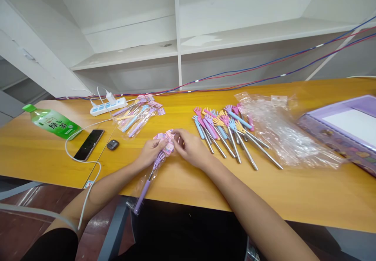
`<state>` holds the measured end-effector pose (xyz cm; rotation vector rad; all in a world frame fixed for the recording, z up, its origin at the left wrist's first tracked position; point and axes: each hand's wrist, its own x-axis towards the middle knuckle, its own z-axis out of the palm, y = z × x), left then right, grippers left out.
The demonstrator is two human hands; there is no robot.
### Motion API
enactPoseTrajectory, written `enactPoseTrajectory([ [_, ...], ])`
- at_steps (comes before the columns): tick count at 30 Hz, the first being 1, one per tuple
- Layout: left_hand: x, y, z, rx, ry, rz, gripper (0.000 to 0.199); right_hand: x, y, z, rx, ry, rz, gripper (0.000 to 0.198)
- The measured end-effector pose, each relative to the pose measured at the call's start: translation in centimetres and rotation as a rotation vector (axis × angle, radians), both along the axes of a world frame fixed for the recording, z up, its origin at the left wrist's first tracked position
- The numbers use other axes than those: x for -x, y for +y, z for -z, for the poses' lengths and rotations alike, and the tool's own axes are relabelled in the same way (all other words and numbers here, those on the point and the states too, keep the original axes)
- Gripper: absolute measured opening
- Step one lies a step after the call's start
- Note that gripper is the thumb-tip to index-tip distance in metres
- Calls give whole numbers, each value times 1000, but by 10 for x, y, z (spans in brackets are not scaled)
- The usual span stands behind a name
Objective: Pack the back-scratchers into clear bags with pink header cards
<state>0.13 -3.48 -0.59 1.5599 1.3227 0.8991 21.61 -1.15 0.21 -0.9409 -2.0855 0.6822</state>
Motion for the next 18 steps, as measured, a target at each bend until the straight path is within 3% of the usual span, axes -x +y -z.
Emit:
enactPoseTrajectory([
  [5,0,-1,-5,18,-116,-77,64,6,21,19,-46,-38,93,34],
  [11,4,-2,-14,116,-398,-172,64,26,37,32,-63,-361,-45,64],
  [18,3,6,-10,49,-460,-272,59,34,4,24,-135,-336,-305,56],
])
